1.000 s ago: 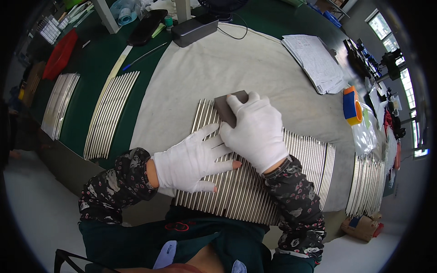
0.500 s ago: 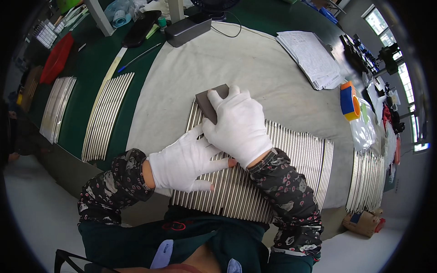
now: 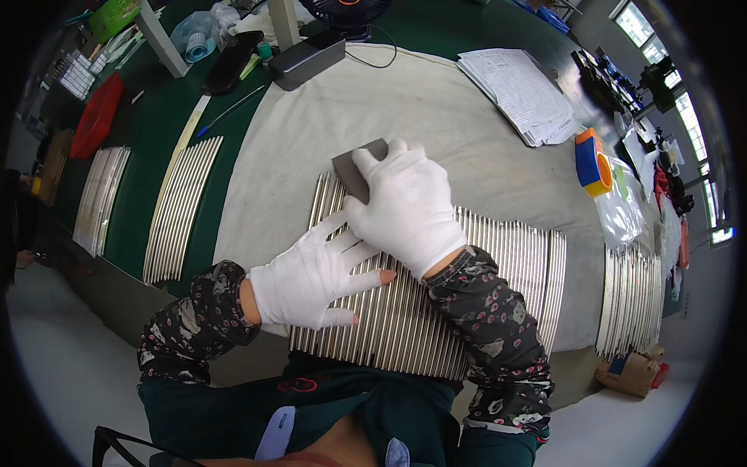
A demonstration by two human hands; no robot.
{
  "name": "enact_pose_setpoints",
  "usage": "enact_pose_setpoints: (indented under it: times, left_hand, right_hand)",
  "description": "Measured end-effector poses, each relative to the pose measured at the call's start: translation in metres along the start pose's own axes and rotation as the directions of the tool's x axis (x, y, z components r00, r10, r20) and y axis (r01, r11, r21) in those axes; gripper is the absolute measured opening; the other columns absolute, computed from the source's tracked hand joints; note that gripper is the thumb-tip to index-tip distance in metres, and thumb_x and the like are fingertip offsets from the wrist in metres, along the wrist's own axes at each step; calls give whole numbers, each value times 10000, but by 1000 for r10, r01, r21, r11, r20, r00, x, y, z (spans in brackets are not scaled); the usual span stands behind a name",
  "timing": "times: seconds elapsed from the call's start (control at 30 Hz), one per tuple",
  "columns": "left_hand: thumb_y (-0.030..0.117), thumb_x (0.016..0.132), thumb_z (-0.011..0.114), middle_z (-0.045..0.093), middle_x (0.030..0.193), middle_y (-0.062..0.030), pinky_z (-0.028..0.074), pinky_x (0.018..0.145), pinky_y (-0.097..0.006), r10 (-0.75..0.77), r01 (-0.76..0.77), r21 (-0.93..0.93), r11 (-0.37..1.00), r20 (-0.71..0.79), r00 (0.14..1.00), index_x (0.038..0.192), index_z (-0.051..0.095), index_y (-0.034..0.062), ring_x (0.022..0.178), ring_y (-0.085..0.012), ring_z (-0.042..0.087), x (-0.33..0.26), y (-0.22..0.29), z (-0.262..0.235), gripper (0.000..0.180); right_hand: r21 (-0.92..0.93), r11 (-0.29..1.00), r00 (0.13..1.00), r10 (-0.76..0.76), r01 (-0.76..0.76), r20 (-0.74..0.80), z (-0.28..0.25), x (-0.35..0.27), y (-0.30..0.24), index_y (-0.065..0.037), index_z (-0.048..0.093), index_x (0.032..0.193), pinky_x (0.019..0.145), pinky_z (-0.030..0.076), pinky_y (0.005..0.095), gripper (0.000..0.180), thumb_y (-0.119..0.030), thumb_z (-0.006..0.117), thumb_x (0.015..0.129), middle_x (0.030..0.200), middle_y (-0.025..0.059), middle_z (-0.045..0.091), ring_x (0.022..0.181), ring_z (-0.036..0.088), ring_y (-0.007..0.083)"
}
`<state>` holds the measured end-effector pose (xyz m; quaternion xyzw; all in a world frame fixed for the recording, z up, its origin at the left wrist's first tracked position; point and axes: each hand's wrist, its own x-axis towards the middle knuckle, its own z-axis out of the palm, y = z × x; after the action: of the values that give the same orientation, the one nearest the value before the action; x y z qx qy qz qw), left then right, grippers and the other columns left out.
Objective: Sanding several long thin rods using a hand-held sanding block at a workbench.
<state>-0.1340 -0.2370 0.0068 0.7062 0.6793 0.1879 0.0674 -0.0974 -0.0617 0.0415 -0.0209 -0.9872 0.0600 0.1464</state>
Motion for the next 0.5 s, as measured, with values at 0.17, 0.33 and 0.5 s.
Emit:
enact_pose_setpoints:
  times: [0.17,0.33,0.5]
  left_hand:
    - [503,772,681,451,1426,-190,193,1157,-578,-2,1,17,1000,26,1000,1310,578,164,1372,-366,365,0,-1,-1,644]
    - [520,772,683,377,1479,-210,193,1153,-579,-11,9,42,999,41,999,1376,498,125,1392,-386,331,-3,-3,1,745]
    - [526,778,679,291,1523,-240,188,1153,-581,-32,32,47,998,-7,999,1444,397,79,1419,-395,283,-10,-1,-3,850]
  right_hand:
    - [-93,993,988,78,-66,130,-13,1,12,-74,672,1150,778,527,423,470,-267,626,724,951,206,620,882,612,359]
    - [-69,995,997,70,-68,22,-20,-14,34,-66,668,1157,816,537,419,477,-303,655,743,1053,216,631,970,617,349]
    - [-39,995,996,87,-87,4,-21,-31,43,-60,655,1201,857,531,424,518,-286,679,735,1134,239,616,1000,612,364]
